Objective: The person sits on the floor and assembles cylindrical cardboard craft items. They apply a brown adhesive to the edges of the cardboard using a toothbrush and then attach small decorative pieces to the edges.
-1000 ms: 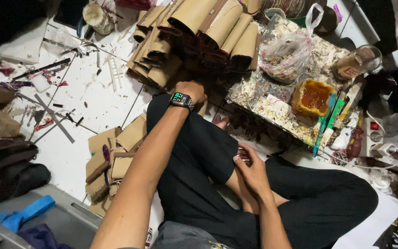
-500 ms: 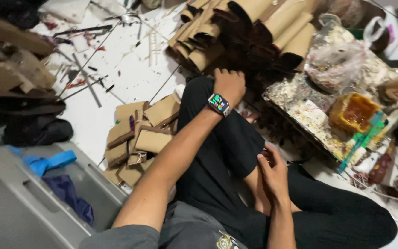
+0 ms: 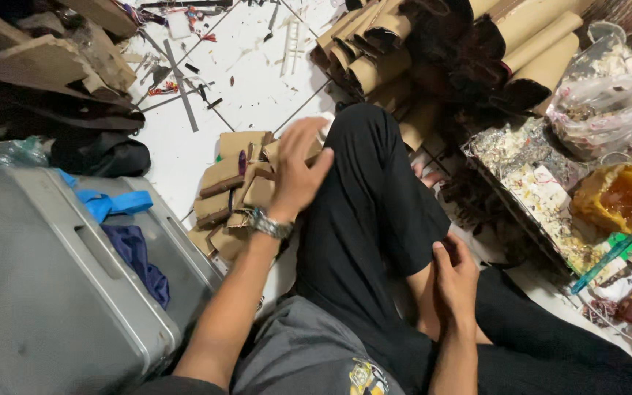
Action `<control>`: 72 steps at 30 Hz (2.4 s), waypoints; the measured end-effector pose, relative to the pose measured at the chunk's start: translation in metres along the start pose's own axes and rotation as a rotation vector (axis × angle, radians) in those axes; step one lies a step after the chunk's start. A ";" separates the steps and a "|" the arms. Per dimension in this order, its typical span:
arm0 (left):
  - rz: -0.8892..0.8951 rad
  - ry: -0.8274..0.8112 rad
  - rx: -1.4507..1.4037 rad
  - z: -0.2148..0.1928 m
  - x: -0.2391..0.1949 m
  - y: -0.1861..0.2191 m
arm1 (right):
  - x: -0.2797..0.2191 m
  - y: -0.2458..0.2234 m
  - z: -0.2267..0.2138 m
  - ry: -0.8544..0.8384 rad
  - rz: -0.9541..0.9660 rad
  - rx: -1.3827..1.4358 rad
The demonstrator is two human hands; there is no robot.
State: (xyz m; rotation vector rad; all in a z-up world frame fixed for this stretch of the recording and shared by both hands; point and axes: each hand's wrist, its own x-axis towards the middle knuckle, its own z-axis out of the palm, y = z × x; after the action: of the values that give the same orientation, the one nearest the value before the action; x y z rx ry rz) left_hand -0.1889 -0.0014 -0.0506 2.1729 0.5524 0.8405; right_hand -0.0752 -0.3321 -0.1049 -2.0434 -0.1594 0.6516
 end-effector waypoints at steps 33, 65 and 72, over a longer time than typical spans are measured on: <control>-0.502 -0.707 -0.533 0.198 -0.012 0.159 | -0.003 0.027 -0.043 -0.071 -0.310 0.870; -0.460 -0.500 -0.945 0.204 -0.045 0.165 | -0.006 0.012 -0.081 0.221 -0.365 0.728; -0.132 -0.786 -0.985 0.190 -0.037 0.192 | -0.002 0.034 -0.071 0.187 -0.427 0.770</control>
State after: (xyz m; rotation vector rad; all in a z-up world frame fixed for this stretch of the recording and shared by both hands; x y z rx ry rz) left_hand -0.0560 -0.2374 -0.0190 1.3385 -0.1281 0.0634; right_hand -0.0453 -0.4051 -0.1036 -1.2581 -0.1908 0.1946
